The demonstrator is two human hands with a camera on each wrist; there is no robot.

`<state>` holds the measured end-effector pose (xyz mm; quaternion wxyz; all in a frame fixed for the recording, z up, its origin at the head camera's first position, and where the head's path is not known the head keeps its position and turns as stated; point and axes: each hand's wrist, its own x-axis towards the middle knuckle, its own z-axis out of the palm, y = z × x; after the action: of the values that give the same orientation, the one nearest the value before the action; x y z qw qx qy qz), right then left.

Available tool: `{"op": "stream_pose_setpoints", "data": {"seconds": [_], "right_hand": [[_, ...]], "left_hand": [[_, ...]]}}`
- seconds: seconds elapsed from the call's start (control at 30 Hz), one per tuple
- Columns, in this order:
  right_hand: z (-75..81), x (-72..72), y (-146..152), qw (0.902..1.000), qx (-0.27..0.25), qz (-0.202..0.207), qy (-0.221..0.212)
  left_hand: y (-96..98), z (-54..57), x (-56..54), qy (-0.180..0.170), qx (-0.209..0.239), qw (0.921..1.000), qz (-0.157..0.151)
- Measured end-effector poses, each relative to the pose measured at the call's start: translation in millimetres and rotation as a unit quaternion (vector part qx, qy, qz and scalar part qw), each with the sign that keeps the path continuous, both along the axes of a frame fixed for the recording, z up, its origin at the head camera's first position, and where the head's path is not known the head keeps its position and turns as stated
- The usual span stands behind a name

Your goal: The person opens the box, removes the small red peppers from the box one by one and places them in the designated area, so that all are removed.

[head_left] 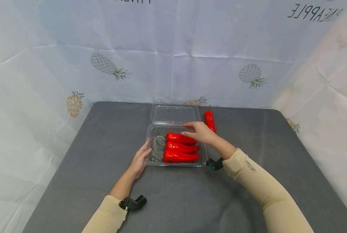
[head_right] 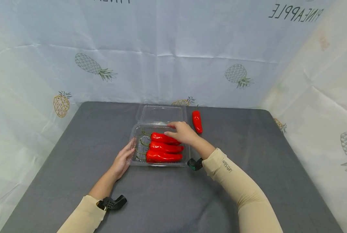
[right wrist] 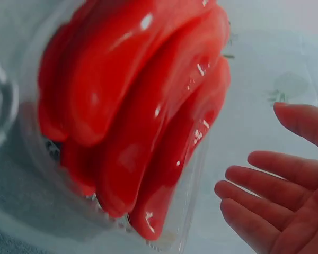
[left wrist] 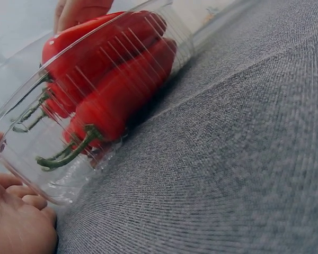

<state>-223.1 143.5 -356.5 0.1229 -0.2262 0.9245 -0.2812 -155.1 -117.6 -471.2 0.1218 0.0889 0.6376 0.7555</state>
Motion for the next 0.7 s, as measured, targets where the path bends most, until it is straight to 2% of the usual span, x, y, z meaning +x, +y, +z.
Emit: {"op": "stream_pose_setpoints", "data": {"seconds": [0.27,0.7], "right_hand": [[-7.5,0.5,-10.3,0.9979,0.024,0.059,-0.015],[-9.2,0.8,-18.9,0.9955,0.053,0.074,-0.026]], "left_hand": [[0.3,-0.6,1.1,-0.003,0.004,1.0000,0.007],[-0.8,1.0,1.8,0.004,0.001,1.0000,0.001]]}}
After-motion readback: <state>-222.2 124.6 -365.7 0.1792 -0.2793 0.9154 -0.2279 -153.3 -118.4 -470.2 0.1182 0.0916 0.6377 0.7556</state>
